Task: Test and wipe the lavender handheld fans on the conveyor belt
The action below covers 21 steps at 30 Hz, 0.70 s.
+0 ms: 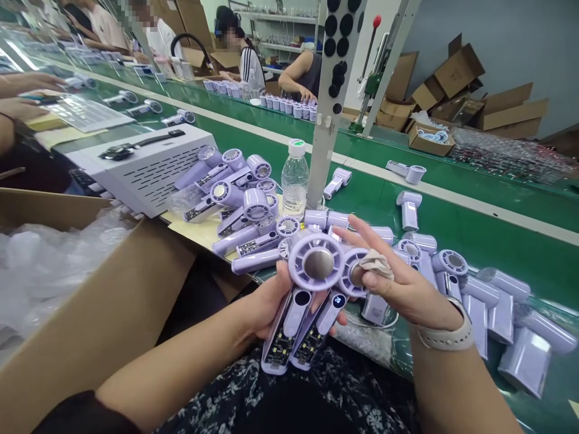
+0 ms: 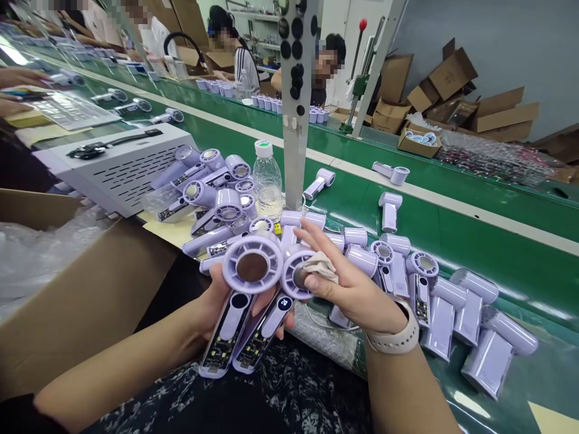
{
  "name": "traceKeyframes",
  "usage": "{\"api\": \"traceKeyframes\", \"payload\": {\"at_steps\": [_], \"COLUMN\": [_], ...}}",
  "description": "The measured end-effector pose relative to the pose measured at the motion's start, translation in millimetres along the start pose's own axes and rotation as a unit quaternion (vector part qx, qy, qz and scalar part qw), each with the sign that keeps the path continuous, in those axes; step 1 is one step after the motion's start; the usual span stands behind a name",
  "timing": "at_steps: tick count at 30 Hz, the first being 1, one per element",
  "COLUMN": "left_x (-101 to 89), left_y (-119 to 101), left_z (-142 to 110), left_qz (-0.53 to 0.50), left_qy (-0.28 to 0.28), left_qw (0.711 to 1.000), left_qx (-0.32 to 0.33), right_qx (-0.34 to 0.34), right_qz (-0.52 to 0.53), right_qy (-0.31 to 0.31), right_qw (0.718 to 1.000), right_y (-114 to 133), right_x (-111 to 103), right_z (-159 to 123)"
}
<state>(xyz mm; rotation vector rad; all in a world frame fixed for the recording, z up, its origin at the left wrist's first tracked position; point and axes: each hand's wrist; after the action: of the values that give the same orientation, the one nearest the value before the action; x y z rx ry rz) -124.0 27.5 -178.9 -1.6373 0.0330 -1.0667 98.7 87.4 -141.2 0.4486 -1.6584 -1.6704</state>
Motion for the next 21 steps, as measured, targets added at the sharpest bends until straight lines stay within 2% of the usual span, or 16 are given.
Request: {"api": "traceKeyframes", "payload": {"at_steps": [2,4,9,12,14,18,21], "left_x": [-5.5,-8.7,-5.9,-5.7,-8.8,-17.8,-21.1], "left_y": [-1.9,-1.8,0.8,-1.0,-2.7,-3.6,-1.7], "left_z": [-3.9,-5.3,0.3,1.5,-0.9,-7.7,-9.6], "left_qz": [0.027,0.029,-0.034,-0.049,-0.034,0.011,0.023], "left_qy": [0.013,0.013,-0.023,-0.028,-0.028,-0.007,-0.011], "left_qw": [0.999,0.999,0.999,0.998,0.999,1.0,0.999], "left_qx": [-0.026,-0.025,0.031,0.035,0.02,-0.022,-0.021], "right_qx": [0.03,0.043,0.019,0.009,0.03,0.067,0.081], "right_qz": [0.043,0.07,0.117,0.157,0.156,0.099,0.102], "right_qy": [0.01,-0.005,-0.089,-0.135,-0.116,-0.03,0.011], "right_qw": [0.999,0.997,0.989,0.978,0.98,0.992,0.991], "right_y": [-2.8,-8.4,-16.9,-15.6,-13.9,-9.4,-8.8], "right_x": [-0.5,2.2,20.5,25.6,22.0,9.1,13.9], "right_z": [5.8,11.3,21.4,24.3,24.4,22.2,21.8]}}
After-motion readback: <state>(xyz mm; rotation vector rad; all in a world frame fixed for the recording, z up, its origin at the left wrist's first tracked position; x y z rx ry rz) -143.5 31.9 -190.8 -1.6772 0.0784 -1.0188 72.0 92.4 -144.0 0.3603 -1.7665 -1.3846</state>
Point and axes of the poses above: each hand's wrist, its own z-axis towards the middle knuckle, its own x-axis out of the palm, y = z × x, and after that the axes turned 13 degrees about z, right-handed
